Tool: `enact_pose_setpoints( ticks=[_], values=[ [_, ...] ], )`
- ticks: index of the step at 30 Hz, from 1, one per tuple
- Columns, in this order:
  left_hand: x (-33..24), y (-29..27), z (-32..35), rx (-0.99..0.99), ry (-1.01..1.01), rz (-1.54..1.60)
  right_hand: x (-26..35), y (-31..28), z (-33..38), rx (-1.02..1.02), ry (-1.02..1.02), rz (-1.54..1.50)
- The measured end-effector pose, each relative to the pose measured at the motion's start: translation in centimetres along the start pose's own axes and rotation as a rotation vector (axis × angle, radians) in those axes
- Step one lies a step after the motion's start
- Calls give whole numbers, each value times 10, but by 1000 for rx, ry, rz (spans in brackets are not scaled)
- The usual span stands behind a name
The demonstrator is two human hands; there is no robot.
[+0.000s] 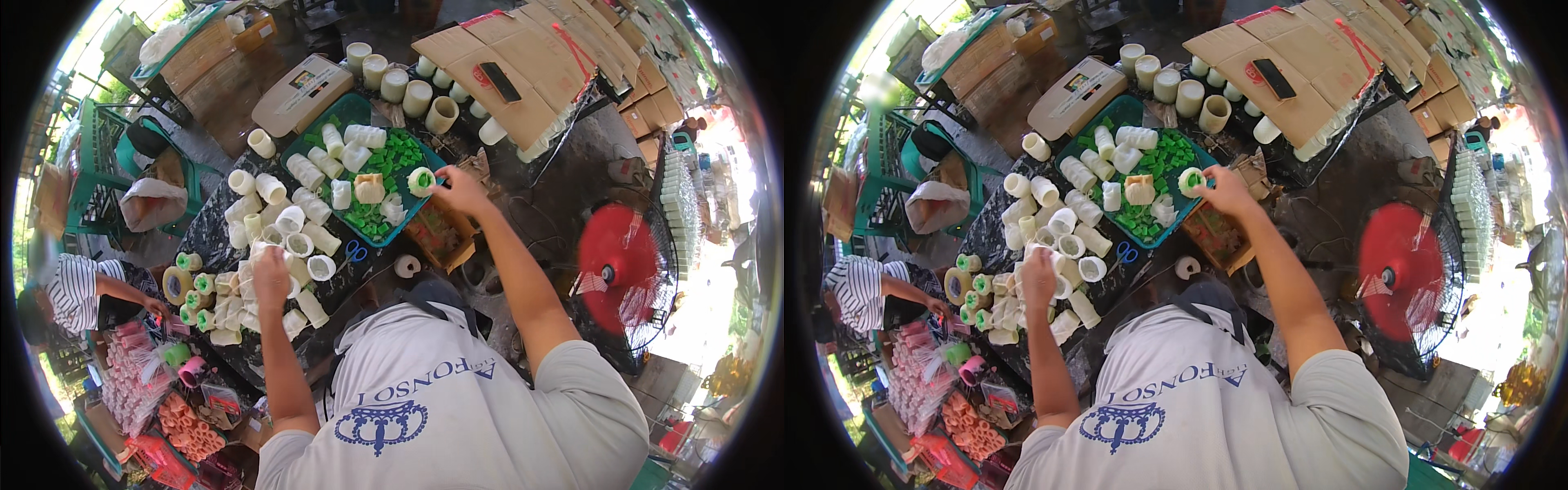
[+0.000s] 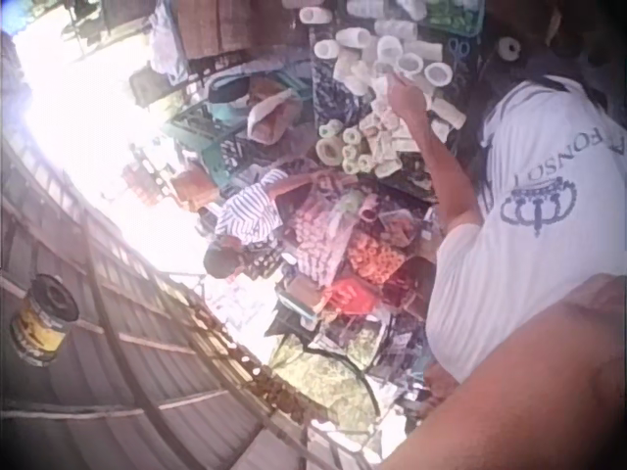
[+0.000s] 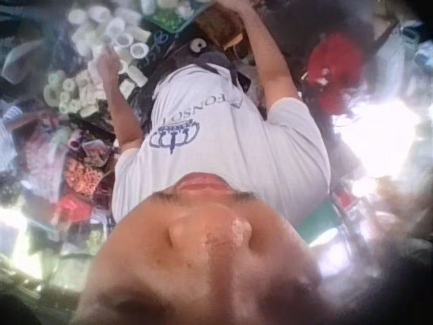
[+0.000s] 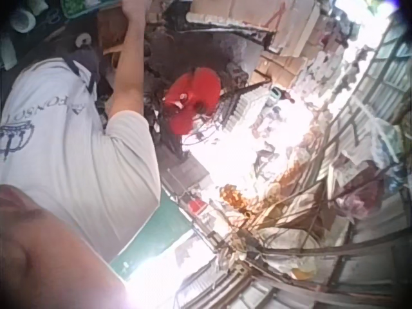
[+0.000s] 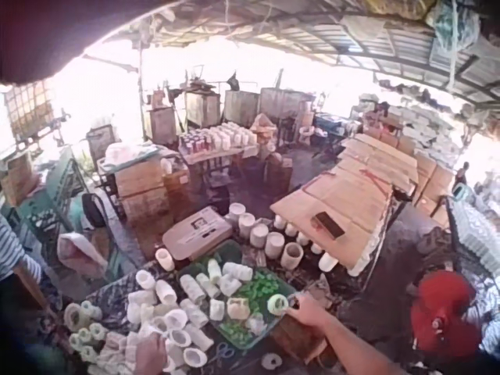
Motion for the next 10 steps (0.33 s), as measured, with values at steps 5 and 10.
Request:
enact_pose_setpoints(
  ticks=[5, 10],
  values=[
    [-47, 66, -7, 202, 96, -438, -84, -123, -64, -482, 59, -12],
    [-49, 75, 6, 112, -37, -328, -133, -210, -138, -666, 232, 277]
  ],
)
Point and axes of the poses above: each hand's wrist, its own z-axis away from the middle knuckle, its own y-axis out of the palm, x = y × z, the point moved 3 cm from there along -z, towards the middle knuckle, and after that the axes turned 6 degrees about x, right-handed, at the moved point
